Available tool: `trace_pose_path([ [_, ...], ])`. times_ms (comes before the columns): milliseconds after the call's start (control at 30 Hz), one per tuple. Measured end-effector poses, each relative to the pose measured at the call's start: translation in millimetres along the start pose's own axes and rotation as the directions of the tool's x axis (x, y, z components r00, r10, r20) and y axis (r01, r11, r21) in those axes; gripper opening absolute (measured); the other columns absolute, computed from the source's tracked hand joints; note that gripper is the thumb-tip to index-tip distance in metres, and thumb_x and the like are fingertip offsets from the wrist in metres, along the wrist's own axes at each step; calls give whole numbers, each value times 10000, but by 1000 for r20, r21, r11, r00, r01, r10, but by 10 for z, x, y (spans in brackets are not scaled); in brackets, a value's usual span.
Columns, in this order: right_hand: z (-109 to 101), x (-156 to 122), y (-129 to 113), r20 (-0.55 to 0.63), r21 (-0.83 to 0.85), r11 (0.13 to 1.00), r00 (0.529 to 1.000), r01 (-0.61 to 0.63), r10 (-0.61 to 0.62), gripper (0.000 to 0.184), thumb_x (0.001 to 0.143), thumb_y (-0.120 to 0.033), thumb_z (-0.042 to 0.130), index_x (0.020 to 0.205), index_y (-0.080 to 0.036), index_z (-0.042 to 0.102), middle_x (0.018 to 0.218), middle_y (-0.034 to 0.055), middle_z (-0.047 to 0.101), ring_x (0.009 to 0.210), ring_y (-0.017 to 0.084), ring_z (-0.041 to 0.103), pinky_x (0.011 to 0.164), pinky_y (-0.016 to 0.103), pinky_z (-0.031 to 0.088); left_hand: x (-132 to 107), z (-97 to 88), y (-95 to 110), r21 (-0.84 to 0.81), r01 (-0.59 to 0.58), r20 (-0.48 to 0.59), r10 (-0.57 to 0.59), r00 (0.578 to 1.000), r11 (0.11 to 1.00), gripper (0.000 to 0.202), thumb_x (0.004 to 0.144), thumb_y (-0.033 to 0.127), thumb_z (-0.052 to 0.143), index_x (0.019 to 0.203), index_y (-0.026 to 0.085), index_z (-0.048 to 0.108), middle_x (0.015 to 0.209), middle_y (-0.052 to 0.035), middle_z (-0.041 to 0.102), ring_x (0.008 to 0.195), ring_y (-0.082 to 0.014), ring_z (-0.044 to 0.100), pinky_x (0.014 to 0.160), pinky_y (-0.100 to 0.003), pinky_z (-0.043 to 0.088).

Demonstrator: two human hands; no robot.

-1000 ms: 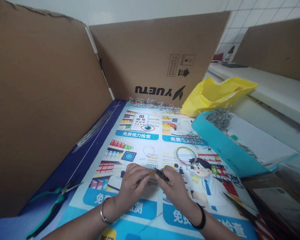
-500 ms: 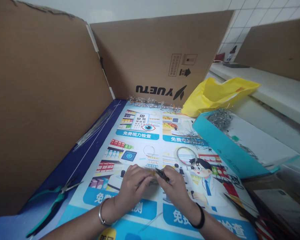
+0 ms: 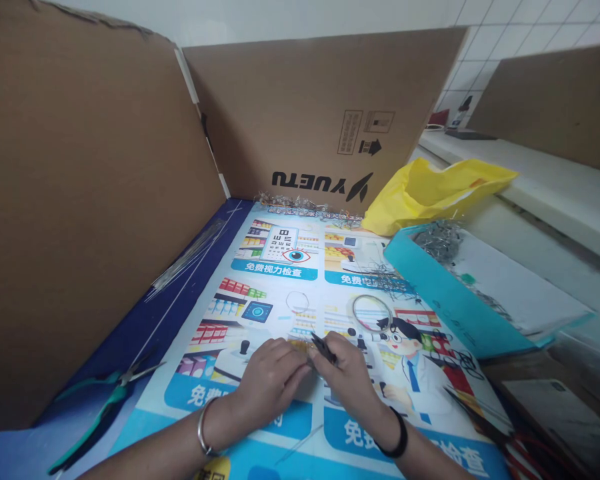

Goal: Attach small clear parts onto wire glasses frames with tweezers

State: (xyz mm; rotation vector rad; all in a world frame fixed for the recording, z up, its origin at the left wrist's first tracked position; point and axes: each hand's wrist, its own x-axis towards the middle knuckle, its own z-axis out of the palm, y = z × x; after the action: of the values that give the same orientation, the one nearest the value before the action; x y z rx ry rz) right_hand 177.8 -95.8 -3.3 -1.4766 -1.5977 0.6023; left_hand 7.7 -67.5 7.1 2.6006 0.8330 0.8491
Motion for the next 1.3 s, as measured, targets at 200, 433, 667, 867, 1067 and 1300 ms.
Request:
trace_pose_path([
  [200, -15, 24, -4, 35, 17, 999, 999, -36, 36, 318, 805, -301, 521, 556, -197, 352, 563, -35, 400, 539, 103, 411, 506, 216, 299, -1, -15, -3, 106, -33, 55, 27, 998, 994, 134, 864, 152, 452, 842, 170, 583, 754, -56, 607, 714, -200, 510, 645, -334, 397],
  [433, 17, 27, 23, 81, 10, 999, 996, -37, 36, 337, 802, -312, 512, 560, -201, 304, 565, -42, 366, 531, 99, 378, 502, 217, 272, 5, 1, 7, 280, -72, 118, 40, 992, 957, 130, 828, 109, 450, 828, 165, 567, 727, -56, 587, 674, -213, 492, 601, -338, 358],
  [667, 20, 29, 32, 101, 15, 999, 994, -35, 33, 332, 807, -309, 496, 566, -202, 294, 570, -41, 358, 533, 101, 376, 506, 220, 268, 6, 1, 3, 358, -96, 170, 37, 985, 929, 102, 800, 101, 476, 783, 175, 545, 697, -40, 565, 652, -211, 493, 596, -342, 345],
  [867, 15, 36, 63, 93, 5, 998, 993, -70, 69, 317, 804, -325, 496, 572, -202, 318, 569, -41, 364, 531, 102, 381, 502, 219, 268, 21, -71, -22, 272, -76, 221, 15, 975, 959, 108, 813, 107, 470, 800, 173, 555, 756, -48, 579, 695, -200, 500, 613, -322, 367],
  [1067, 0, 52, 49, 119, 5, 998, 991, -67, 66, 310, 797, -316, 498, 567, -201, 325, 566, -44, 366, 528, 100, 384, 495, 214, 274, 50, -171, -17, 79, 23, 192, -38, 981, 997, 178, 875, 160, 415, 778, 168, 564, 749, -45, 569, 723, -182, 495, 624, -303, 385],
  [1300, 2, 72, -14, 144, 2, 998, 988, -57, 56, 322, 794, -305, 492, 549, -201, 311, 555, -45, 368, 520, 96, 377, 489, 214, 271, 30, -134, -53, 141, 60, 104, -75, 992, 988, 187, 887, 183, 434, 766, 180, 577, 732, -37, 581, 704, -182, 508, 622, -307, 388],
])
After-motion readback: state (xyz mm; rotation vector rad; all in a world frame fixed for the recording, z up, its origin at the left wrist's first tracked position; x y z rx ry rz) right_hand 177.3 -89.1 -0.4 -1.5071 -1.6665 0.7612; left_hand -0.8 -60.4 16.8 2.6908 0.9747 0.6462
